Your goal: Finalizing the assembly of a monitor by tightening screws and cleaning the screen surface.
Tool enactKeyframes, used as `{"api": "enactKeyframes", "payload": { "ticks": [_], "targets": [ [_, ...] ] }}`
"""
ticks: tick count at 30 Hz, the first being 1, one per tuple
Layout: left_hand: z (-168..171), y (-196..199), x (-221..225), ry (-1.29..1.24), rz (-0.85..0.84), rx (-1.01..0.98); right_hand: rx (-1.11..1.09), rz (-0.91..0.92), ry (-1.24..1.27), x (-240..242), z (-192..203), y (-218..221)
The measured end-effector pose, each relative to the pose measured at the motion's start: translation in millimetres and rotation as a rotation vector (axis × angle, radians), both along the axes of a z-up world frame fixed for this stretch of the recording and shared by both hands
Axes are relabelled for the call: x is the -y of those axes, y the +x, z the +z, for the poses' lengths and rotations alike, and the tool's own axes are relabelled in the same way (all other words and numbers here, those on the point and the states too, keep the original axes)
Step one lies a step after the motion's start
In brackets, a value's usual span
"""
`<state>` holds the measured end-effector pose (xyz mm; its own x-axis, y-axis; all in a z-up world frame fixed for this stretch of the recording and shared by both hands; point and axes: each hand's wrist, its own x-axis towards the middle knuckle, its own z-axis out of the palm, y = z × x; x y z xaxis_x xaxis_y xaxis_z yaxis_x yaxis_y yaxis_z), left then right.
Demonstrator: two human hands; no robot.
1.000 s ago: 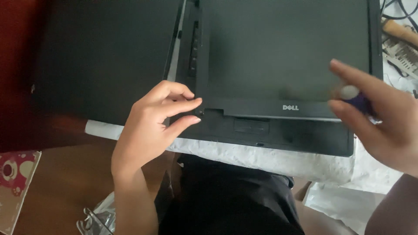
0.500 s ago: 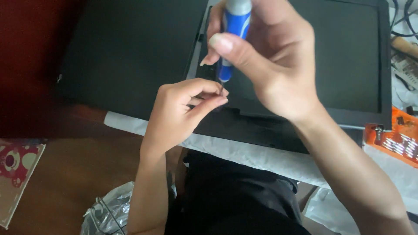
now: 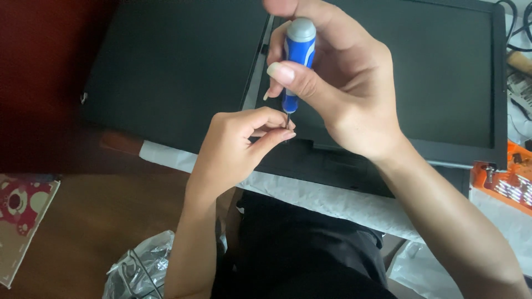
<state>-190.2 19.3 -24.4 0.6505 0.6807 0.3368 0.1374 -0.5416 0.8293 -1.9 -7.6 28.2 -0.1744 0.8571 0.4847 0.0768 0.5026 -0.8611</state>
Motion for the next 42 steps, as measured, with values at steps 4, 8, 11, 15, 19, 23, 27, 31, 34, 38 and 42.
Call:
{"api": "enactKeyframes", "payload": {
  "ticks": [4, 8, 11, 15, 19, 23, 27, 31, 34, 38, 42],
  "targets": [
    [3, 0, 1, 0.019, -0.009, -0.02, 0.005, 0.03, 0.006, 3, 2, 4],
    [5, 0, 1, 0.046, -0.023, -0.046, -0.027, 0.077, 0.01, 7, 4, 8],
    [4, 0, 0, 0.097, -0.025, -0.067, -0.006, 0.107, 0.07, 10, 7, 11],
    [4, -1, 3, 0.119, 0.001, -0.095, 0.079, 0.11, 0.113, 20, 21, 8],
    [5, -2, 3, 0.177, -0.005, -0.104, 0.222, 0.01, 0.082, 25, 30, 9],
    [7, -4, 1, 0.151, -0.009, -0.188, 0.301, 0.024, 0.159, 28, 38, 7],
    [2, -5, -2, 0.085, -0.02, -0.149, 0.323, -0.021, 0.26, 29, 45, 6],
    [34, 0, 8, 0.047, -0.085, 0.044, 0.298, -0.171, 0.3, 28, 30, 7],
    [60, 6, 21, 0.008, 0.012, 0.244, 0.425, -0.236, 0.427, 27, 30, 11],
    [79, 9, 22, 0.059, 0.02, 0.157, 0.398, -0.202, 0.391, 31, 33, 16],
    [73, 16, 21, 0.205, 0.043, 0.142, 0.486, -0.336, 0.463, 32, 33, 12]
  ]
}}
